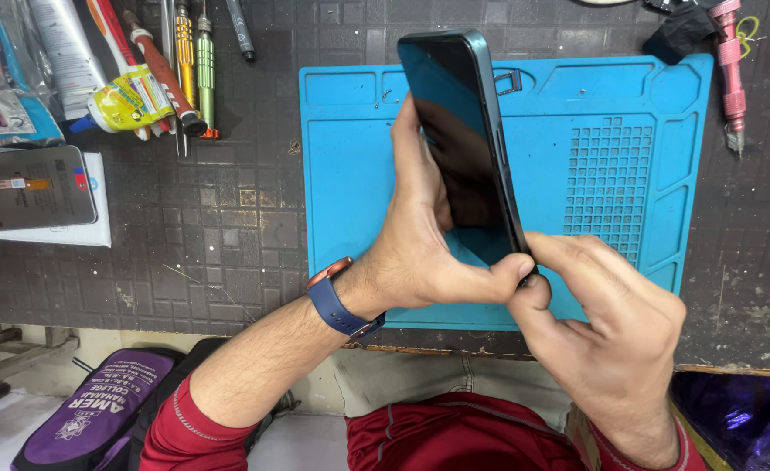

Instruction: The person uses a screwdriver to tighten screws on the disassembled back of a smartphone on a blue repair mat, then powers the phone on and taps its screen to test it. They then hold the phone and press along the edges of the screen assembly to seat it into the frame.

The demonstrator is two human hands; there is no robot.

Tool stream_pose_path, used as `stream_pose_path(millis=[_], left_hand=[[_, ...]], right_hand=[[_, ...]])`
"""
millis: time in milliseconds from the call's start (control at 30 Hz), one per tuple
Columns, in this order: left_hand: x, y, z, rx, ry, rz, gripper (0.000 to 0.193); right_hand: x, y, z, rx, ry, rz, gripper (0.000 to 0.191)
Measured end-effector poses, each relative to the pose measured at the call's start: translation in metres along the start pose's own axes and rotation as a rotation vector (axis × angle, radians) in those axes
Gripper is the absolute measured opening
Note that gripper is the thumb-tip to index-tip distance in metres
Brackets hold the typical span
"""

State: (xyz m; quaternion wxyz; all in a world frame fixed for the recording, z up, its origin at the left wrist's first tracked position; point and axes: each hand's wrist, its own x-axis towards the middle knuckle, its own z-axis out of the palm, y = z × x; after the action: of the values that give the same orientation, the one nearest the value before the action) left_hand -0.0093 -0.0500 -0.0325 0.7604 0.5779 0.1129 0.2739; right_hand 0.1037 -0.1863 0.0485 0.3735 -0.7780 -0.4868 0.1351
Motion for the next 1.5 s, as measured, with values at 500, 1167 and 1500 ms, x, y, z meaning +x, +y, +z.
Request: stream_pose_path(millis=[500, 1167, 1500], left_hand=[[0.01, -0.002, -0.006, -0.755, 0.088, -0.132, 0.107], [0.011, -0.003, -0.006, -0.781, 0.085, -0.149, 0.101], [0.011, 0.005, -0.005, -0.769, 0.021, -0.178, 0.115]], right_hand=[[0.012, 0.006, 0.016, -0.015, 0.073, -0.245, 0.04], [0.015, 0.011, 0.028, -0.101, 0.047, -0.302, 0.044], [0.01, 0.021, 0.031, -0.148, 0.104, -0.34, 0.047]])
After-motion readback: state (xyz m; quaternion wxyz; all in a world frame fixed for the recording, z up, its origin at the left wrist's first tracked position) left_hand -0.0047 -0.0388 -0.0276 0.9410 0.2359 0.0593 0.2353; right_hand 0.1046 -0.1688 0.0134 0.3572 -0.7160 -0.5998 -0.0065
